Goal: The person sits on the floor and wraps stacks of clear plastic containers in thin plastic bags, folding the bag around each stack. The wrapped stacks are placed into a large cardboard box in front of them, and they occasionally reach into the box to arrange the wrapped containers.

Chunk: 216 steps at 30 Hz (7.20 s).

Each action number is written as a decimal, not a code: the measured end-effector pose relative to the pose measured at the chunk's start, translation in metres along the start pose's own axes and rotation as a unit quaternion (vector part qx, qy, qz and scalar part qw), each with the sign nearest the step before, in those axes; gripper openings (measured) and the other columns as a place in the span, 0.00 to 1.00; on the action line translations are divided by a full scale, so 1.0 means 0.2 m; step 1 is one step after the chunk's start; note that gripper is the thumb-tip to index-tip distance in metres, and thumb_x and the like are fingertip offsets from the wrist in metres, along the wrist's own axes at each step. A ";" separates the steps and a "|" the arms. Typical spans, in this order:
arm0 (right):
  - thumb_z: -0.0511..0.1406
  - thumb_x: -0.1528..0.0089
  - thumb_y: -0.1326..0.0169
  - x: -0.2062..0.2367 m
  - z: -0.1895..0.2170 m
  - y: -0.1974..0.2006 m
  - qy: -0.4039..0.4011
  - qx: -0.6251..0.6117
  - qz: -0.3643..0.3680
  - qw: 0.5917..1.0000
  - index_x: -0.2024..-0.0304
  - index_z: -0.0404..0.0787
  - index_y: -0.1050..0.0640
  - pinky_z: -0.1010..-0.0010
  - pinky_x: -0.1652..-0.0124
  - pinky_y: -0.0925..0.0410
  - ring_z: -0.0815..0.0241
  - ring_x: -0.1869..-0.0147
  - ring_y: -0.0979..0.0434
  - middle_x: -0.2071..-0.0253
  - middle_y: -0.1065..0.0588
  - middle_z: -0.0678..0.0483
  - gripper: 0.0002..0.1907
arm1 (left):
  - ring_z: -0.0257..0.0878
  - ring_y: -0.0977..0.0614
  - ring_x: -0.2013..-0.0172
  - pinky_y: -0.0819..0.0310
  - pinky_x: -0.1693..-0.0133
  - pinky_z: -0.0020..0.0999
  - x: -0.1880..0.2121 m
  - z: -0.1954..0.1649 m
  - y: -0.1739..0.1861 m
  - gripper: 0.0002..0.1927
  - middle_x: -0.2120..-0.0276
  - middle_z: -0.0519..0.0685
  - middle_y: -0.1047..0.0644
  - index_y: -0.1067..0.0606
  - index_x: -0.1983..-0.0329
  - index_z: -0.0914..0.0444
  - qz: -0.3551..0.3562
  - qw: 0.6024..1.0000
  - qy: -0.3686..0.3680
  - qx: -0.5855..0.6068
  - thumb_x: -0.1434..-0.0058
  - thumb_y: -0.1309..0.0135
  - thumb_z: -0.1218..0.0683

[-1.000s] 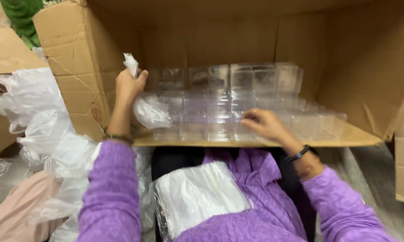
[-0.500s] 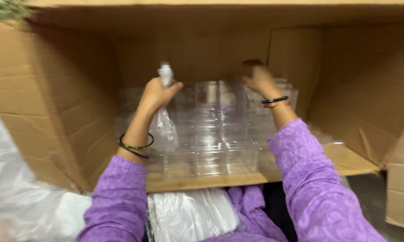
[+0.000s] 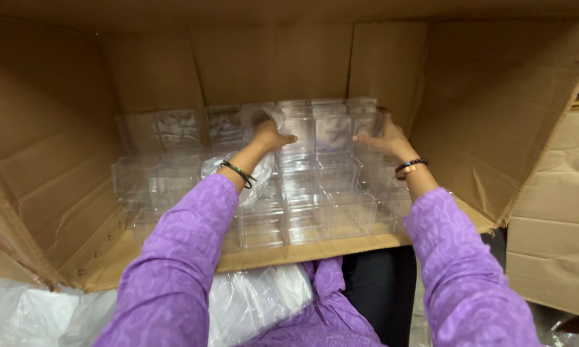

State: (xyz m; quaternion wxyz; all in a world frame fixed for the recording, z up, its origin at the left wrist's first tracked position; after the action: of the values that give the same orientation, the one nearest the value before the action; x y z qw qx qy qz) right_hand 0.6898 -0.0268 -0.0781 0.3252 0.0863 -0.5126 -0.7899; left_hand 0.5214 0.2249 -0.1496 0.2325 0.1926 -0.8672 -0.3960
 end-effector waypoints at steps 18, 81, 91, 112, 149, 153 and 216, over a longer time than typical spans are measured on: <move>0.53 0.51 0.28 1.31 1.02 -0.09 0.297 -0.063 -0.125 0.945 0.34 0.36 0.33 0.51 0.51 0.28 0.33 0.45 0.23 0.47 0.27 0.30 0.51 | 0.58 0.18 0.71 0.25 0.66 0.48 1.86 0.45 1.01 0.29 0.73 0.63 0.21 0.22 0.66 0.67 -0.159 0.987 0.016 -0.033 0.49 0.33 0.35; 0.41 0.44 0.31 1.84 0.91 -0.47 0.294 -0.597 0.193 0.721 0.24 0.47 0.52 0.55 0.35 0.34 0.48 0.30 0.31 0.32 0.35 0.40 0.56 | 0.40 0.24 0.43 0.26 0.46 0.34 2.14 -0.16 0.22 0.60 0.33 0.52 0.32 0.50 0.21 0.62 -0.046 0.851 -0.206 0.480 0.51 0.28 0.47; 0.53 0.43 0.34 1.87 0.84 -0.55 0.228 -0.568 0.220 0.759 0.20 0.48 0.52 0.54 0.41 0.30 0.49 0.38 0.28 0.38 0.30 0.41 0.58 | 0.38 0.21 0.45 0.23 0.46 0.29 2.10 -0.16 0.07 0.44 0.44 0.54 0.25 0.42 0.27 0.64 -0.036 0.789 -0.163 0.591 0.40 0.34 0.47; 0.32 0.47 0.28 1.95 0.86 -0.51 0.360 -0.519 0.226 0.742 0.24 0.40 0.41 0.60 0.30 0.40 0.55 0.27 0.35 0.28 0.36 0.50 0.54 | 0.49 0.27 0.33 0.32 0.34 0.42 2.28 -0.15 0.07 0.58 0.33 0.58 0.32 0.47 0.22 0.65 -0.094 0.879 -0.187 0.429 0.48 0.30 0.41; 0.46 0.40 0.38 1.41 1.51 -0.54 0.549 0.031 0.002 0.835 0.35 0.40 0.29 0.55 0.43 0.31 0.42 0.38 0.26 0.37 0.28 0.43 0.34 | 0.56 0.21 0.48 0.27 0.47 0.44 2.27 0.73 0.48 0.29 0.46 0.63 0.24 0.25 0.40 0.71 -0.467 0.870 0.019 0.154 0.38 0.36 0.48; 0.45 0.42 0.38 1.37 1.50 -0.64 0.489 0.042 0.030 0.871 0.37 0.44 0.27 0.56 0.48 0.29 0.44 0.43 0.23 0.38 0.26 0.47 0.32 | 0.52 0.19 0.50 0.26 0.49 0.40 2.26 0.75 0.46 0.28 0.47 0.61 0.24 0.26 0.40 0.70 -0.458 0.866 0.034 0.196 0.38 0.37 0.49; 0.45 0.56 0.28 -0.27 1.04 -0.54 0.371 0.140 0.011 0.918 0.38 0.33 0.34 0.51 0.44 0.34 0.35 0.41 0.28 0.44 0.28 0.35 0.50 | 0.44 0.21 0.80 0.28 0.76 0.36 2.39 0.68 -0.14 0.07 0.78 0.48 0.23 0.23 0.75 0.60 -0.419 0.901 -0.064 0.094 0.47 0.35 0.55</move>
State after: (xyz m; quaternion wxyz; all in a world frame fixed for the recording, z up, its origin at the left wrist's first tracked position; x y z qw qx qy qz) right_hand 0.5874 0.1910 -0.0871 0.4856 0.4121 -0.4611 -0.6178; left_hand 0.0596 0.0422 -0.1303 -0.0297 0.5335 -0.7527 -0.3846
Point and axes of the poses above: each hand's wrist, its own x-axis away from the middle knuckle, its own y-axis out of the back of the hand, z = x × y, the point moved 10 cm from there along -x, towards the middle knuckle
